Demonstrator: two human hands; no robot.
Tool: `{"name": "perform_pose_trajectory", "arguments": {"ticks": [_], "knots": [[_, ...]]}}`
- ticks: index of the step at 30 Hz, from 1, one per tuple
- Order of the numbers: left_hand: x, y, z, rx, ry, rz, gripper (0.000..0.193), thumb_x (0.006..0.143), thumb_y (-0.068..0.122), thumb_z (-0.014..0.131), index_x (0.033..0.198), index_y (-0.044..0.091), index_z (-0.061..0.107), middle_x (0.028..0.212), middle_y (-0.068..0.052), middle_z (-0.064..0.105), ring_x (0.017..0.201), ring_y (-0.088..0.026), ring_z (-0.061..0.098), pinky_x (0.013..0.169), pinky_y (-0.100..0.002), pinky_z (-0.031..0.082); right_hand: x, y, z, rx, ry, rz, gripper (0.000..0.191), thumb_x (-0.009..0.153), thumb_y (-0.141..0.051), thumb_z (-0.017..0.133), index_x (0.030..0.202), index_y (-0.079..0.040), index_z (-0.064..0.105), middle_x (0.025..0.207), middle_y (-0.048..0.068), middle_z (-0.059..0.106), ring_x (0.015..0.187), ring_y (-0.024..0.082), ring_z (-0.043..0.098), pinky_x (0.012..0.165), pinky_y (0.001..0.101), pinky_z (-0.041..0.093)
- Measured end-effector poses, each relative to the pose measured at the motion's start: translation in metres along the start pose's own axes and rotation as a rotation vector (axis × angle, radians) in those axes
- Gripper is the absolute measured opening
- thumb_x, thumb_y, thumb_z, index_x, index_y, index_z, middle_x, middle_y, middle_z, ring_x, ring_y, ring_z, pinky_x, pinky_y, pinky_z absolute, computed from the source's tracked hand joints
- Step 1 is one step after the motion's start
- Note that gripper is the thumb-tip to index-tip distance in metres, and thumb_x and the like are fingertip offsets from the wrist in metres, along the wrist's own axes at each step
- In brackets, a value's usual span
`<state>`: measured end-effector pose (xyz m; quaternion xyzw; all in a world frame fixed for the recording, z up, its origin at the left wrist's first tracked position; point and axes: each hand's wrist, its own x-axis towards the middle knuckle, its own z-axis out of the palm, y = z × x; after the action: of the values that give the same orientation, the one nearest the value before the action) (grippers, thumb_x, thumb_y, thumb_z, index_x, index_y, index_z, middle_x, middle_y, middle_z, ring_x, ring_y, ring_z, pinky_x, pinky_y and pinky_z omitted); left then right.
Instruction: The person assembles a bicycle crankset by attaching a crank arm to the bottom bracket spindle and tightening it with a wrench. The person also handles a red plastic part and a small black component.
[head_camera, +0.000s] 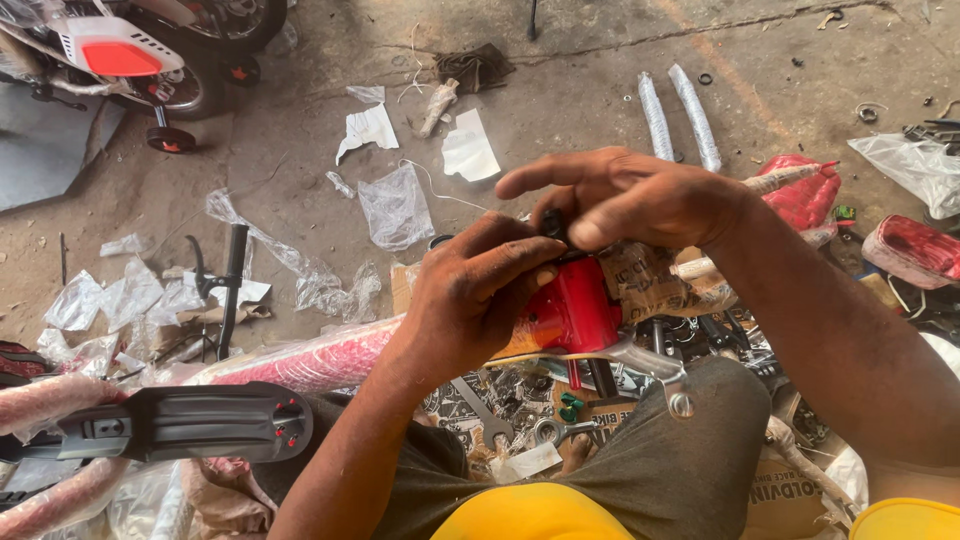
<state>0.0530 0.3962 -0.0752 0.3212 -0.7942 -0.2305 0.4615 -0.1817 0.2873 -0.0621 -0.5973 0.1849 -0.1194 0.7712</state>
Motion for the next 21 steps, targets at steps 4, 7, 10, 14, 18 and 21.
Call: {"name": "perform_pose_trajectory", "arguments": {"ticks": [4,7,10,14,18,21], "knots": [[0.000,-0.001,0.000,0.000,-0.001,-0.019,0.020,0.098,0.009,0.073,0.118,0.007,0.071,0.107,-0.009,0.069,0.091,-0.023,0.075,0.075,-0.034,0.061,0.004,0.004,0.002,-0.279,0.083,0.010,0.067,0.084,-0.016,0.071,0.147,0.005,0.057,0.116,0.021,0.075,0.109,0.031,0.075,0.101,0.0456,0.061],[0.000,-0.002,0.000,-0.010,-0.009,-0.027,0.021,0.098,0.009,0.073,0.119,0.007,0.071,0.108,-0.009,0.069,0.091,-0.023,0.075,0.074,-0.034,0.061,0.002,0.001,0.002,-0.142,0.049,-0.017,0.072,0.083,-0.017,0.077,0.148,0.001,0.052,0.112,0.022,0.072,0.105,0.031,0.073,0.100,0.0459,0.061],[-0.001,-0.003,0.001,0.004,-0.005,-0.024,0.020,0.099,0.009,0.072,0.119,0.007,0.071,0.109,-0.009,0.068,0.091,-0.022,0.075,0.074,-0.033,0.061,0.001,-0.005,0.002,-0.002,-0.020,-0.060,0.077,0.081,-0.020,0.080,0.150,-0.007,0.048,0.110,0.020,0.072,0.104,0.029,0.071,0.099,0.0445,0.059],[-0.002,-0.007,0.003,0.018,-0.013,-0.029,0.018,0.099,0.010,0.073,0.118,0.007,0.071,0.108,-0.008,0.068,0.090,-0.020,0.075,0.073,-0.031,0.062,0.005,-0.001,0.008,-0.275,0.046,-0.034,0.064,0.082,-0.027,0.076,0.139,-0.002,0.057,0.109,0.015,0.073,0.102,0.027,0.073,0.095,0.0422,0.062],[-0.003,-0.009,0.002,0.004,0.000,0.006,0.020,0.099,0.008,0.072,0.118,0.007,0.071,0.109,-0.008,0.067,0.091,-0.020,0.075,0.075,-0.031,0.063,0.010,0.014,0.010,-0.665,0.271,0.079,0.059,0.104,-0.049,0.042,0.125,-0.003,0.072,0.097,0.013,0.076,0.089,0.023,0.075,0.086,0.0379,0.067],[-0.004,-0.009,0.002,-0.004,0.013,-0.007,0.019,0.099,0.008,0.073,0.118,0.006,0.071,0.109,-0.009,0.069,0.092,-0.021,0.075,0.075,-0.032,0.062,0.007,0.018,0.002,-0.320,0.082,-0.174,0.070,0.106,-0.059,0.030,0.142,-0.004,0.056,0.117,0.012,0.070,0.112,0.022,0.069,0.106,0.0375,0.056]]}}
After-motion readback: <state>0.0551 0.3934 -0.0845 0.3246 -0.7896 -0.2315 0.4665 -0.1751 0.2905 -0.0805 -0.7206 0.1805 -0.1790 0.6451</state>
